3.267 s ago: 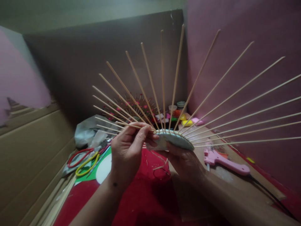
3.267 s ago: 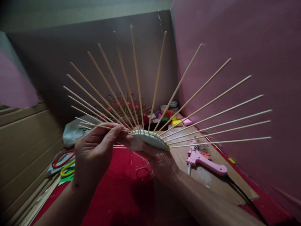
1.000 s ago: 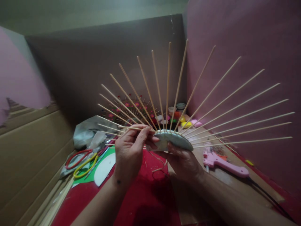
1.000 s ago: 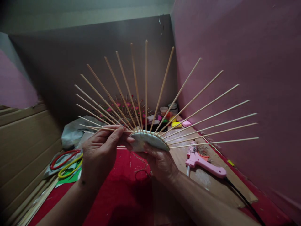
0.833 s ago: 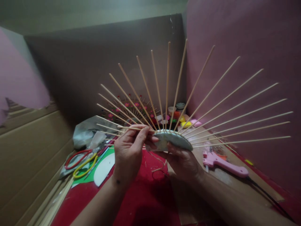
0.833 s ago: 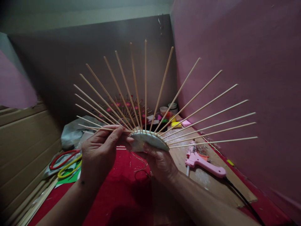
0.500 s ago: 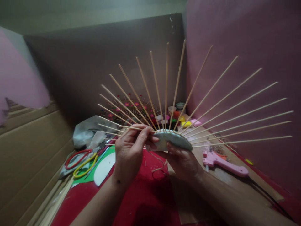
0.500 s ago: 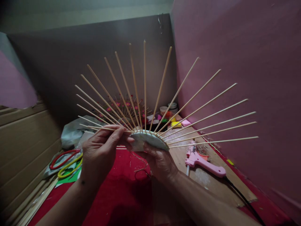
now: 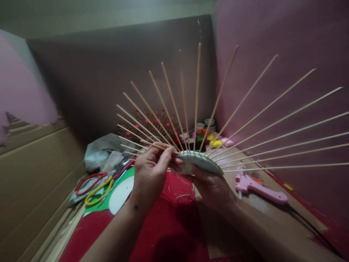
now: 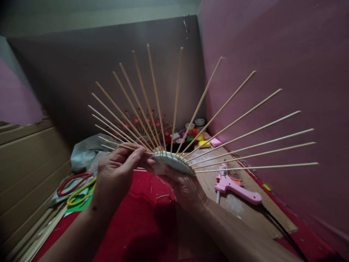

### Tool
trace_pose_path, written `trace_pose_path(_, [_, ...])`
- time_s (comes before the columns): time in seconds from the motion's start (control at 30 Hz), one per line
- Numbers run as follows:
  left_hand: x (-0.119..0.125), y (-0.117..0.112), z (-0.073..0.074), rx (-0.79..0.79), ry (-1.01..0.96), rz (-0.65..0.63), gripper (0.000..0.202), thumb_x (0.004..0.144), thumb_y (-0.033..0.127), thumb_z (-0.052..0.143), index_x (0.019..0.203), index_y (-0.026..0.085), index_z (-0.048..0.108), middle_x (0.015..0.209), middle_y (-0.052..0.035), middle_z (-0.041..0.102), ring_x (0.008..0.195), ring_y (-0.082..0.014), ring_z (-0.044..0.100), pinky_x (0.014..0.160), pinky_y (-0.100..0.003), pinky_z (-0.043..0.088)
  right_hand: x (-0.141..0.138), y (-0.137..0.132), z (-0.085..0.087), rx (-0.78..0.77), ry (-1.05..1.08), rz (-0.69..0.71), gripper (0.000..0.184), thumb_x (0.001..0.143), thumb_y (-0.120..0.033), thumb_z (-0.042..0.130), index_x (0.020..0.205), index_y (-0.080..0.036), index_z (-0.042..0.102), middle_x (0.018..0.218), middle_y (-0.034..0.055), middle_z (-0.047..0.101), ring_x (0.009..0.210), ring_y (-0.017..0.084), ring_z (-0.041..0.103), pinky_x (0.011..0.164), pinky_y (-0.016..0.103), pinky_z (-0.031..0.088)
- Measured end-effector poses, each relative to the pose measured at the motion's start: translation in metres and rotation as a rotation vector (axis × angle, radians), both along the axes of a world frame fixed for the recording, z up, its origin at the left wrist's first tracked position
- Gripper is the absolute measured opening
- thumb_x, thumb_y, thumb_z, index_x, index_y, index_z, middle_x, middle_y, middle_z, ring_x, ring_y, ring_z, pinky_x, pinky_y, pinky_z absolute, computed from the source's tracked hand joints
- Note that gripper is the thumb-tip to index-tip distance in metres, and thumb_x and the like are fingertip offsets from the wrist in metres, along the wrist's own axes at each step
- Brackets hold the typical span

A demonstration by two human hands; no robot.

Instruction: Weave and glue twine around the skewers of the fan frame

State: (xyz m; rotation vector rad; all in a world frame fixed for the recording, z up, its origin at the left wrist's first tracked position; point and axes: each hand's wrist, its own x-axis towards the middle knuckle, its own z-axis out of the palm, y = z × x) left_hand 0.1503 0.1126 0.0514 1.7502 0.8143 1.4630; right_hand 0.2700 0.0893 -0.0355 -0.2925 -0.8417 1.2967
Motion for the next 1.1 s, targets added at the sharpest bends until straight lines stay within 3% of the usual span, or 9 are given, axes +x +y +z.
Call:
trace_pose_path(0.23, [0.0012, 0.0031, -0.0043, -0.073, -0.042, -0.076, 0.011, 0.081, 0.024, 0.061, 0.078, 0.013, 0.061, 0.062, -0.0004, 0.067, 0.051, -0.0149, 0.065, 0.048, -0.025, 0.057, 0.0020, 0.0015, 0.0011, -0.014, 0.082, 0.018, 0.028, 0.077, -0.022, 0.067, 0.104, -0.016, 0.069, 0.111, 0.0078, 0.067, 0.106, 0.026, 0.060, 0.099, 0.048, 0.043])
trace_pose_path(0.5, [-0.0040, -0.0006, 0.0012, 0.065, -0.084, 0.027, 0.010, 0.079, 0.023, 0.064, 0.075, 0.015, 0.066, 0.063, 0.0009, 0.065, 0.048, -0.0114, 0.061, 0.043, -0.021, 0.053, 0.0058, 0.0060, -0.0004, -0.162, 0.248, 0.004, 0.027, 0.069, -0.020, 0.074, 0.096, -0.017, 0.070, 0.092, 0.0042, 0.070, 0.097, 0.026, 0.061, 0.095, 0.054, 0.044])
trace_pose_path(0.7, [-0.0018, -0.0011, -0.0047, 0.083, -0.038, 0.037, 0.010, 0.079, 0.026, 0.064, 0.078, 0.016, 0.066, 0.067, 0.0004, 0.067, 0.049, -0.0131, 0.063, 0.043, -0.023, 0.054, 0.0044, 0.0051, -0.0017, -0.108, 0.201, 0.053, 0.025, 0.074, -0.021, 0.071, 0.098, -0.013, 0.068, 0.099, 0.0080, 0.069, 0.101, 0.026, 0.060, 0.097, 0.052, 0.043])
trace_pose_path(1.1, [-0.0010, -0.0021, 0.0000, 0.070, -0.010, 0.044, 0.011, 0.079, 0.024, 0.062, 0.075, 0.014, 0.064, 0.063, 0.0003, 0.065, 0.047, -0.0130, 0.062, 0.042, -0.023, 0.054, 0.0039, 0.0025, -0.0009, -0.074, 0.179, 0.061, 0.022, 0.077, -0.022, 0.068, 0.097, -0.014, 0.069, 0.102, 0.0091, 0.068, 0.102, 0.027, 0.059, 0.097, 0.052, 0.044])
